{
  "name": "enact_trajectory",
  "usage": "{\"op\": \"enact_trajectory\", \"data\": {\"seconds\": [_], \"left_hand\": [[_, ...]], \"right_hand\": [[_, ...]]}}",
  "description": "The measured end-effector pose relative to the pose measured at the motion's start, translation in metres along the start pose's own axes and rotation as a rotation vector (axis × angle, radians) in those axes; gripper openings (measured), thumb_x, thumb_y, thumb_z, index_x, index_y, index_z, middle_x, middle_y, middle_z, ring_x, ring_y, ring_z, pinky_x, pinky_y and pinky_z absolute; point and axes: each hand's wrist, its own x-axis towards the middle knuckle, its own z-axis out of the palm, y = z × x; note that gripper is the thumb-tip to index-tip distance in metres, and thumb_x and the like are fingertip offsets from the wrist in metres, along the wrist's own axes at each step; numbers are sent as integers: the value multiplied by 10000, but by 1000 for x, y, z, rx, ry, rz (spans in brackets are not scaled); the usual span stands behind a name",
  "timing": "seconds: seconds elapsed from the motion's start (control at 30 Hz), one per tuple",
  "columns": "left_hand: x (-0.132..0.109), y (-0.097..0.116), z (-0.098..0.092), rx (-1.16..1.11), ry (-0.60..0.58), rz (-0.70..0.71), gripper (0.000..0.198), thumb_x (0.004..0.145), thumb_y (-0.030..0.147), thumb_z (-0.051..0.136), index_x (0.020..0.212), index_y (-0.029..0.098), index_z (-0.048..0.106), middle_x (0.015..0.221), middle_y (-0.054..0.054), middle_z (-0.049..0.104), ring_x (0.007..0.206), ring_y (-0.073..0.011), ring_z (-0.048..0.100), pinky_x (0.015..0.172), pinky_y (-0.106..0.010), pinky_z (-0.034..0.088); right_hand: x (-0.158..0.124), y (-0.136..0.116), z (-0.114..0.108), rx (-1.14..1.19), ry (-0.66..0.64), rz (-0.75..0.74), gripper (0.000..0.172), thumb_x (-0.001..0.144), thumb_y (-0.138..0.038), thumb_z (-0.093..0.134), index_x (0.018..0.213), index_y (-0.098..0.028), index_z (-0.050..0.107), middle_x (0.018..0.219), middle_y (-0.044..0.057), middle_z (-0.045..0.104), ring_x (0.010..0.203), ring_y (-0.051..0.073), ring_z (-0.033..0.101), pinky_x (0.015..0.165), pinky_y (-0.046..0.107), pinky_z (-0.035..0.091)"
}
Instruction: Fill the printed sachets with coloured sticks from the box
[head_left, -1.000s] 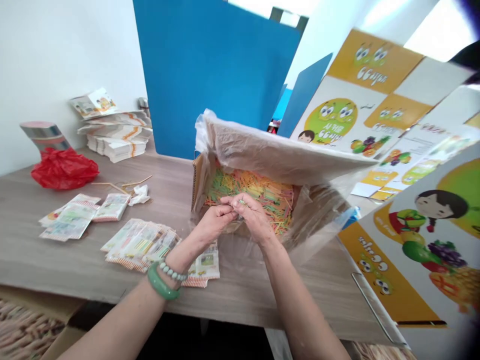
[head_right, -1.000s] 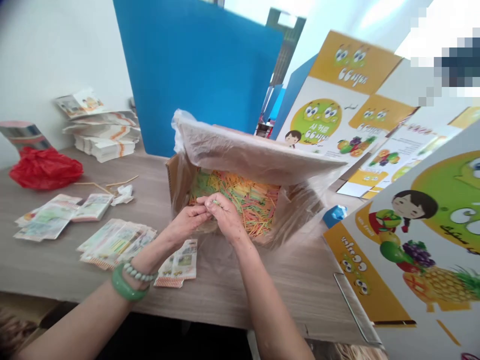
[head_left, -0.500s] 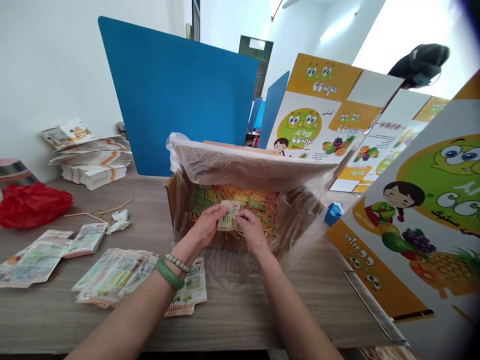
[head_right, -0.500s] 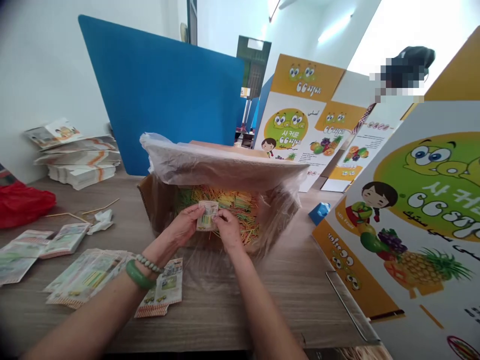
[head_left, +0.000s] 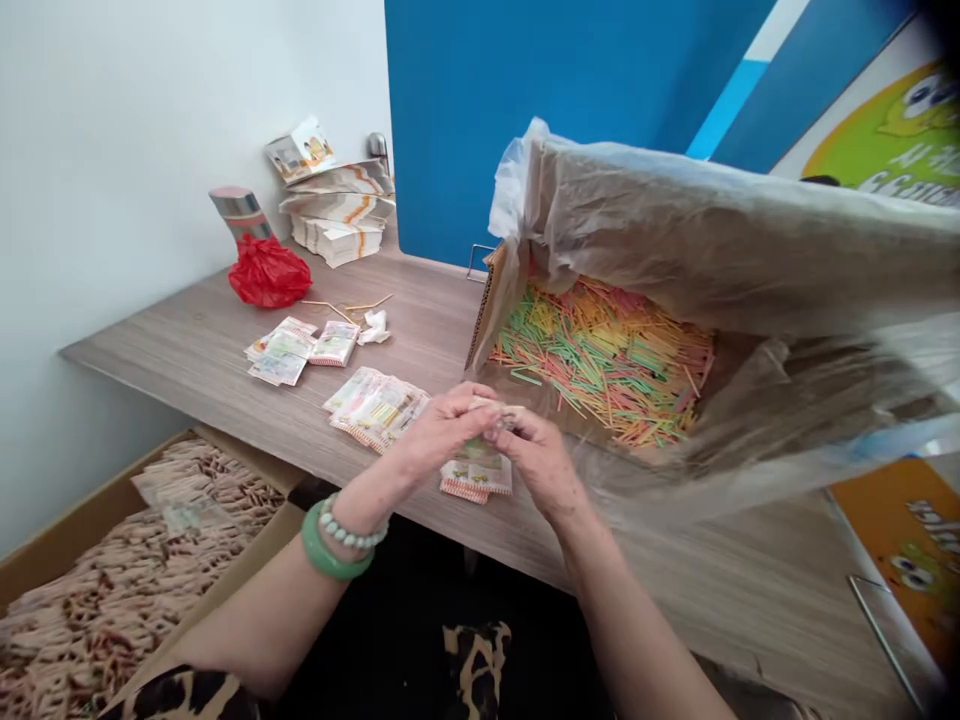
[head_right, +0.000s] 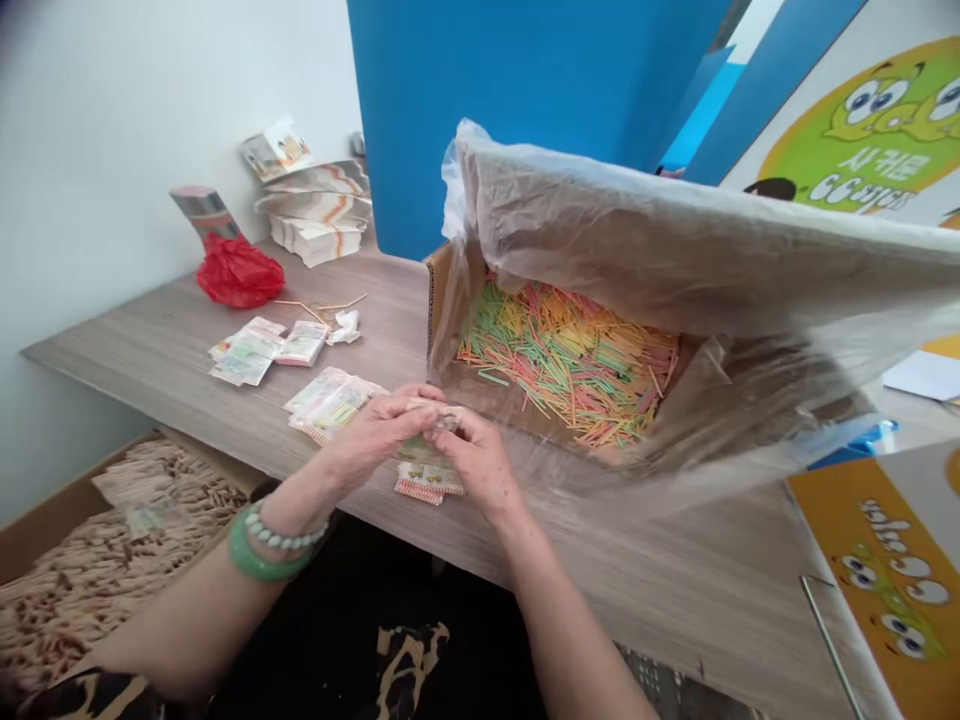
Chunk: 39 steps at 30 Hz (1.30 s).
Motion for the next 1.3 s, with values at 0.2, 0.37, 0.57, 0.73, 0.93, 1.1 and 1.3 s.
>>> {"op": "enact_trajectory", "data": {"seconds": [0.2,0.37,0.57,0.73,0.93,1.1,1.3], "left_hand": [[-5,-36,-61,422,303,-87,237,811,340,668,929,168,779,898,-73,713,851,-231,628,775,-338,471],[-4,-65,-66,1293,434,-16,414,926,248,479,1307,193,634,1073,-160,686,1037,-335,583,913,-464,387],[-12,-64,-64,1489,418,65,444,954,274,445,1375,189,558,1172,-197,631,1090,-374,532,892,-468,349],[-18,-48,-47,1233,441,136,305,954,347,480,1085,217,724,1126,-141,661,1040,-334,558,899,-453,378],[0,-40,9,156,107,-150,361,659,381,802,956,181,758,845,-50,686,663,-177,584,651,-308,474],[18,-43,28,-353,7,-387,323,523,345,892,720,145,732,674,-37,708,590,-171,625,601,-296,513],[21,-35,24,-341,113,-344,310,524,285,895,698,148,679,656,-8,703,571,-135,628,563,-234,506]], "right_hand": [[-20,-1,0,-876,189,339,294,939,-424,447,1020,-211,634,930,82,702,879,245,637,762,344,426],[-16,19,13,-952,103,530,408,859,-444,588,1186,-202,555,1035,118,707,964,295,653,787,365,429],[-16,44,14,-711,335,433,245,775,-246,604,1017,-250,643,871,41,707,802,235,623,701,315,396],[-29,42,0,-622,432,325,75,797,-274,557,765,-262,625,645,-3,607,644,197,544,639,298,360],[-28,39,2,98,345,172,261,729,-390,669,932,-239,607,900,20,707,776,196,632,683,298,478],[-16,30,-23,-24,149,99,259,836,-462,607,871,-218,687,803,-2,690,751,176,618,715,294,476],[43,19,-96,-1199,241,249,239,872,-195,552,1072,-173,681,1047,131,700,1042,284,609,863,367,436]]}}
